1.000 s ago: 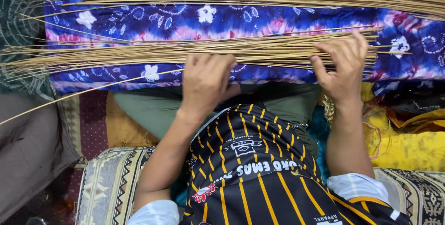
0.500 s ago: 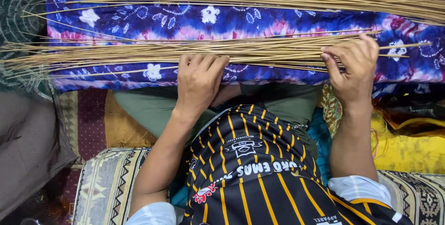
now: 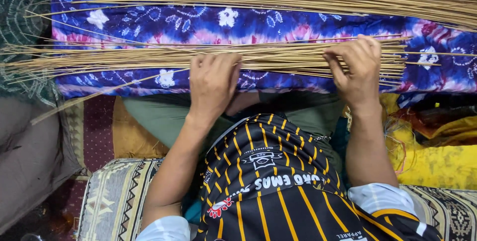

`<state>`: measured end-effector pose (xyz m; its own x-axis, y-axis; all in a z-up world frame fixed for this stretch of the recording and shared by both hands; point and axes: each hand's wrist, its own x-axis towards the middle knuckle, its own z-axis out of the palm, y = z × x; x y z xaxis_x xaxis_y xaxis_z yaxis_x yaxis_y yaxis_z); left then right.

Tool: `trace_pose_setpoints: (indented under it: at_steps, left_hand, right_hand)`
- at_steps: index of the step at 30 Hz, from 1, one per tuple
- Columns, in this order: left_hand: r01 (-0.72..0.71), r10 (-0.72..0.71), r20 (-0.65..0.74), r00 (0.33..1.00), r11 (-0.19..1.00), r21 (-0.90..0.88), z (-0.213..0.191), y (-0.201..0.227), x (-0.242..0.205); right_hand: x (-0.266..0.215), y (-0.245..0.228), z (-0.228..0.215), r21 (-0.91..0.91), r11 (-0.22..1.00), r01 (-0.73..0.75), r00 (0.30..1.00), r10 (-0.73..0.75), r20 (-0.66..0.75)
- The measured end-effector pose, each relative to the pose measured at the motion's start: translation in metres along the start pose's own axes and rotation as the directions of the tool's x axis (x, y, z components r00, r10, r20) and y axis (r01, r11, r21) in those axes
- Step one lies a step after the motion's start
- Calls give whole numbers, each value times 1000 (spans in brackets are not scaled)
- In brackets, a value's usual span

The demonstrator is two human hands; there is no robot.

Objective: Weaving bundles of bamboo sticks together with a thin cord to manufacture a mat or screen.

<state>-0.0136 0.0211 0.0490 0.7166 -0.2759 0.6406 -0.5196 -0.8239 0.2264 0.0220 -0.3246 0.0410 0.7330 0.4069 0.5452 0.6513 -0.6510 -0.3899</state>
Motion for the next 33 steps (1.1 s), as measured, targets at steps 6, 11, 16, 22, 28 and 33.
trace_pose_setpoints:
  at_steps: [6,11,16,22,28,33]
  left_hand:
    - [43,-43,-28,999,999,-19,-8,-4,-3]
    - [19,-22,-45,999,998,-58,15,2,-2]
    - [-17,15,-25,1000,994,-111,16,17,9]
    - [12,-12,-9,1000,998,-55,-3,-5,3]
    - [34,-35,-20,999,999,-33,3,-7,4]
    - [-6,6,-5,1000,998,-70,22,7,6]
  right_hand:
    - [2,1,0,-32,999,-13,1000,13,12]
    - [14,-21,12,26,1000,13,1000,-14,26]
    - [16,-31,28,89,996,31,998,-35,51]
    - [24,-19,3,4,1000,22,998,-22,54]
    - [28,-26,8,1,999,34,998,-34,61]
    - [28,-41,32,31,995,91,992,-94,83]
